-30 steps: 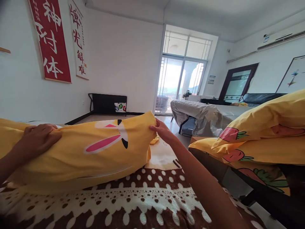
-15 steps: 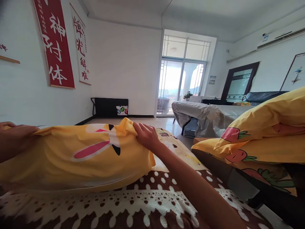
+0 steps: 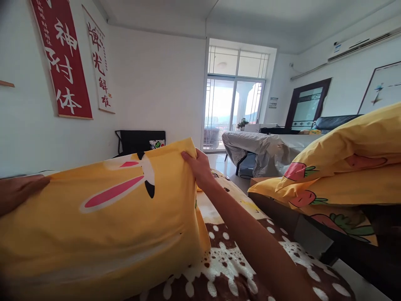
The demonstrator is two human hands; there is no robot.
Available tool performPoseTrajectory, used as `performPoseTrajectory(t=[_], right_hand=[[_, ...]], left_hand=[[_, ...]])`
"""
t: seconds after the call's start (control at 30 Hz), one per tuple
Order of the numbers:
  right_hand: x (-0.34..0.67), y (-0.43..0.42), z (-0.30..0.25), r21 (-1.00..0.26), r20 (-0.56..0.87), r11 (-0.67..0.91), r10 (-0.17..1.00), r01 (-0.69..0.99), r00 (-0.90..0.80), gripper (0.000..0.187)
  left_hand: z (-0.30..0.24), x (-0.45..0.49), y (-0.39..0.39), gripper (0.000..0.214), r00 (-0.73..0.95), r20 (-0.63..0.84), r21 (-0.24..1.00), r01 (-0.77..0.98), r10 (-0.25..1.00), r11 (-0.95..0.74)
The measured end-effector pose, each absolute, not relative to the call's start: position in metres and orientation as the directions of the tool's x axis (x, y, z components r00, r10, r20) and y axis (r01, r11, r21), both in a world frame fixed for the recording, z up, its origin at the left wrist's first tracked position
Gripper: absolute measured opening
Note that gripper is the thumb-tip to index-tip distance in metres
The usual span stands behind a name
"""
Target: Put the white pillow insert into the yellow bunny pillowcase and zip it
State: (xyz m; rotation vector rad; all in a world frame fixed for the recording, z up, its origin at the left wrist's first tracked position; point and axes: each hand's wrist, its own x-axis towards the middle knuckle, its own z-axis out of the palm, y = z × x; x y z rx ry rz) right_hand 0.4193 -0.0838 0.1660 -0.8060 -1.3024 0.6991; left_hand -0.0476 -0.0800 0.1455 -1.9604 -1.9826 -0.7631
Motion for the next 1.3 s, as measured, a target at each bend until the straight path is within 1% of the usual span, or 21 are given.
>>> performPoseTrajectory(t=[0.07,0.13,0.17,0.23,0.3,0.33,0.37,0.43,0.5,0.53,0.6,0.67,0.7,0.77,0.87,0.97,1.03,1.13,1.17,1.23,1.3], right_hand=[[0.411,-0.090,0.169,-0.769,0.634,0.639,0.756,0.026,0.162,0.030],[0.398,-0.096,0.176,-0.641,0.767,0.743,0.614,0.192,0.185,0.023],[0.391,-0.099,0.180,-0.572,0.821,0.772,0.538,0.278,0.193,0.024],[0.376,-0.104,0.190,-0.465,0.885,0.799,0.410,0.380,0.221,0.029],[0.365,-0.109,0.200,-0.411,0.909,0.822,0.336,0.394,0.247,0.032],[0.362,-0.111,0.205,-0.394,0.915,0.835,0.316,0.384,0.253,0.033],[0.361,-0.113,0.209,-0.385,0.918,0.845,0.307,0.370,0.252,0.033],[0.368,-0.116,0.212,-0.394,0.915,0.861,0.333,0.323,0.229,0.032],[0.385,-0.116,0.206,-0.460,0.887,0.862,0.433,0.212,0.163,0.030],[0.398,-0.116,0.199,-0.514,0.858,0.847,0.506,0.138,0.091,0.031],[0.426,-0.114,0.178,-0.652,0.746,0.757,0.649,0.038,-0.148,0.037],[0.451,-0.111,0.150,-0.752,0.570,0.653,0.712,0.089,-0.409,0.041],[0.461,-0.110,0.136,-0.765,0.494,0.627,0.717,0.146,-0.491,0.038],[0.471,-0.110,0.108,-0.747,0.424,0.623,0.716,0.233,-0.555,0.029],[0.467,-0.114,0.077,-0.720,0.451,0.636,0.732,0.277,-0.510,0.016],[0.451,-0.119,0.059,-0.653,0.546,0.621,0.783,0.435,-0.298,0.009],[0.441,-0.120,0.052,-0.601,0.604,0.584,0.779,0.546,-0.168,0.017],[0.430,-0.119,0.048,-0.572,0.656,0.542,0.753,0.615,-0.053,0.029],[0.429,-0.118,0.048,-0.574,0.675,0.529,0.738,0.626,-0.005,0.031],[0.429,-0.116,0.047,-0.585,0.694,0.501,0.716,0.638,0.074,0.030],[0.435,-0.114,0.044,-0.597,0.677,0.496,0.733,0.631,0.064,0.028]], left_hand=[[0.166,-0.035,-0.080,0.054,-0.119,0.463,0.270,0.963,0.878,-0.012],[0.194,0.000,-0.089,0.059,-0.092,0.504,0.314,0.946,0.859,-0.083],[0.209,0.025,-0.096,0.062,-0.003,0.565,0.324,0.921,0.825,-0.219],[0.234,0.087,-0.113,0.070,0.215,0.654,0.335,0.777,0.725,-0.533],[0.251,0.148,-0.126,0.071,0.410,0.568,0.326,0.684,0.714,-0.653],[0.255,0.174,-0.130,0.065,0.475,0.515,0.313,0.671,0.714,-0.672],[0.258,0.196,-0.132,0.052,0.497,0.484,0.304,0.677,0.720,-0.671],[0.258,0.224,-0.131,0.037,0.471,0.492,0.311,0.691,0.733,-0.652],[0.253,0.236,-0.128,0.036,0.435,0.538,0.361,0.655,0.722,-0.663],[0.250,0.238,-0.127,0.035,0.433,0.556,0.389,0.619,0.710,-0.682],[0.244,0.239,-0.126,0.034,0.452,0.572,0.425,0.550,0.684,-0.719],[0.241,0.240,-0.126,0.036,0.456,0.587,0.430,0.524,0.669,-0.735],[0.240,0.242,-0.126,0.037,0.455,0.594,0.425,0.523,0.664,-0.739],[0.238,0.248,-0.124,0.040,0.450,0.604,0.407,0.536,0.658,-0.740],[0.238,0.260,-0.116,0.042,0.453,0.614,0.334,0.592,0.646,-0.734],[0.240,0.270,-0.106,0.041,0.470,0.640,0.198,0.664,0.608,-0.721],[0.243,0.277,-0.102,0.034,0.527,0.617,0.082,0.696,0.585,-0.713],[0.244,0.290,-0.099,0.022,0.576,0.576,-0.055,0.736,0.581,-0.675],[0.242,0.295,-0.098,0.020,0.557,0.584,-0.054,0.753,0.591,-0.656],[0.235,0.302,-0.095,0.023,0.496,0.611,0.013,0.773,0.617,-0.635],[0.226,0.305,-0.090,0.028,0.463,0.638,0.084,0.752,0.616,-0.653]])
